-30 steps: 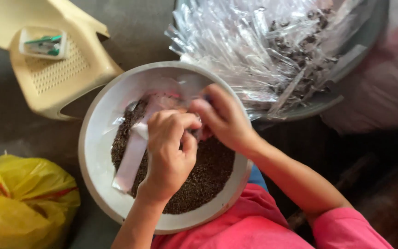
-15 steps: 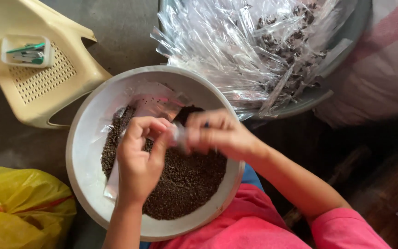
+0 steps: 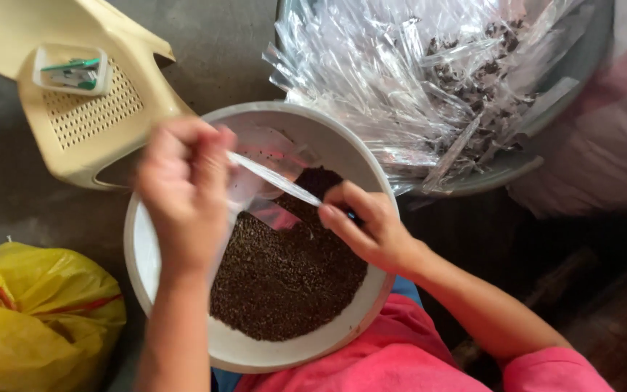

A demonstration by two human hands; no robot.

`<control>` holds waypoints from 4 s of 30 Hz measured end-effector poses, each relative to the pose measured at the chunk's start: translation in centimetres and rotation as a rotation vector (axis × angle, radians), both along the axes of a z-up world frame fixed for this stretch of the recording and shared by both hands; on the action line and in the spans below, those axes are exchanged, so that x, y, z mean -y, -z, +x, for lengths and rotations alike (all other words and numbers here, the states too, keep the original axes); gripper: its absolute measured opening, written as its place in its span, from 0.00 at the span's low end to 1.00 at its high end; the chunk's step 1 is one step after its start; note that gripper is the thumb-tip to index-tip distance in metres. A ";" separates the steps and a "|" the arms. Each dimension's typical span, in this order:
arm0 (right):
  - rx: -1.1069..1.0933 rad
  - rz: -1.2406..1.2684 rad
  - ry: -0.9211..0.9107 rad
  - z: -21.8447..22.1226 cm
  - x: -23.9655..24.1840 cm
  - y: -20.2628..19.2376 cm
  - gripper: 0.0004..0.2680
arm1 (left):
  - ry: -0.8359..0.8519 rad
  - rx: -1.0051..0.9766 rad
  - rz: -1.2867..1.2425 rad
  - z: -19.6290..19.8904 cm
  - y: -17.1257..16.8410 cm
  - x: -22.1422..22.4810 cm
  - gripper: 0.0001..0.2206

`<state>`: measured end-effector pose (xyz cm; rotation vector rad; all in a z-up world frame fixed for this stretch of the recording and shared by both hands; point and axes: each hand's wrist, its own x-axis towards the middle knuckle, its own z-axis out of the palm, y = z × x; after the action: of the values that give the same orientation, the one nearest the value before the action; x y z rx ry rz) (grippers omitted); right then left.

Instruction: Manually filling small plastic bags with seeds using a spoon from a large bowl.

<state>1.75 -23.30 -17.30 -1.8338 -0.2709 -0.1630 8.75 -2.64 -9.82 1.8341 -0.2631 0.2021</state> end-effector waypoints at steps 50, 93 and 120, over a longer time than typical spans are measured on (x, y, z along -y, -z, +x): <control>-0.697 -0.396 -0.517 3.0 -1.6 2.2 0.05 | 0.219 -0.083 -0.373 -9.3 -7.4 -3.2 0.19; -0.099 0.248 0.156 4.2 3.7 -4.8 0.10 | 0.492 -0.308 -0.185 -5.6 1.7 0.0 0.16; -0.402 0.148 -0.136 -0.5 -0.2 2.1 0.07 | 0.106 0.079 0.221 -7.7 4.5 0.1 0.07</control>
<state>1.27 -23.14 -19.43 -1.6526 -0.0966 0.2724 1.01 -2.76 -14.33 2.0273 -0.4523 0.1777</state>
